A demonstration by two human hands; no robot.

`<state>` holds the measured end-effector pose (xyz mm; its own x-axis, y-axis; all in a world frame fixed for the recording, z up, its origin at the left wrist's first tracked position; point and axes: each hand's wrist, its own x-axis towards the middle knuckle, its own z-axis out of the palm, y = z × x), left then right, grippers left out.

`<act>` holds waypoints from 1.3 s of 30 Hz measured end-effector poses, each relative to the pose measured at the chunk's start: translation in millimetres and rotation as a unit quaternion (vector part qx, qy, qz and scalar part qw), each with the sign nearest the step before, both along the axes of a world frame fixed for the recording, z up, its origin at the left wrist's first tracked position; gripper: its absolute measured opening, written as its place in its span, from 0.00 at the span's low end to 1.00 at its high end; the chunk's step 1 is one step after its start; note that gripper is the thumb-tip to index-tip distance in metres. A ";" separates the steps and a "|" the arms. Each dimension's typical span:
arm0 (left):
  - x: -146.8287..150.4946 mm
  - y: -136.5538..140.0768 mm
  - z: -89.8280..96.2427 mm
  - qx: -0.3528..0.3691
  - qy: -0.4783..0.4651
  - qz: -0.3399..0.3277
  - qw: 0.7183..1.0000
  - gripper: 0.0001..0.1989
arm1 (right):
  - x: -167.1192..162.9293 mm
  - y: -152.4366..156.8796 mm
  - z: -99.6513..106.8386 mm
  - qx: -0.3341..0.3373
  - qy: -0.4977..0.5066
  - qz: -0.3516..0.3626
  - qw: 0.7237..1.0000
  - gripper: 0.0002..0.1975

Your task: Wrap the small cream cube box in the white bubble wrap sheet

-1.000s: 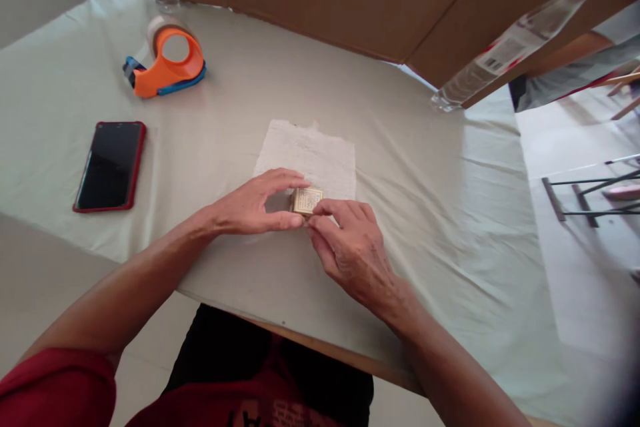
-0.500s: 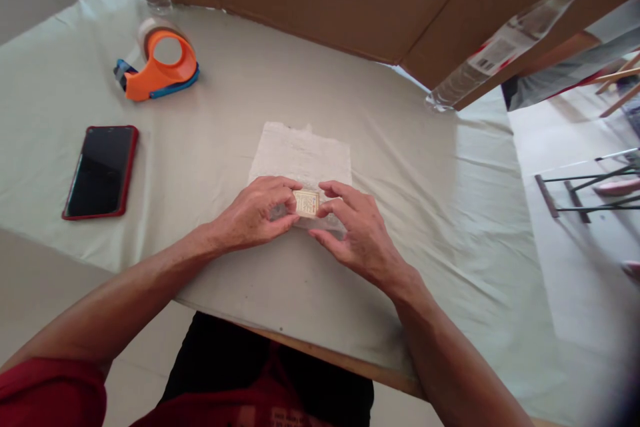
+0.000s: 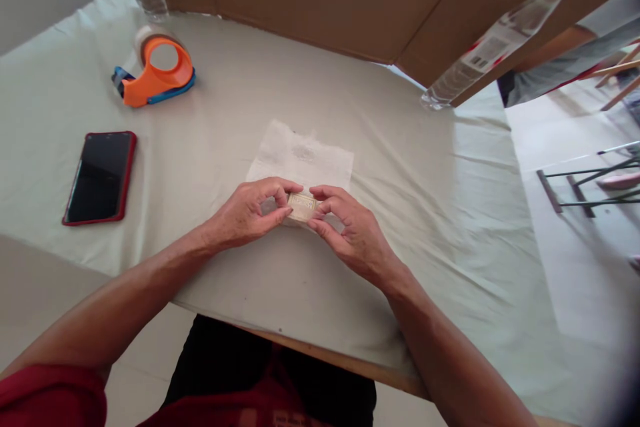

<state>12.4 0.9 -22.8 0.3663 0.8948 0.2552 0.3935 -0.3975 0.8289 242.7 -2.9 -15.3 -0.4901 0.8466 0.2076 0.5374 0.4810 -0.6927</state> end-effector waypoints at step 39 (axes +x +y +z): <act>5.6 5.6 -3.5 -0.137 -0.025 0.046 0.989 0.07 | 4.3 -4.0 19.8 0.183 -0.029 -0.082 0.979 0.06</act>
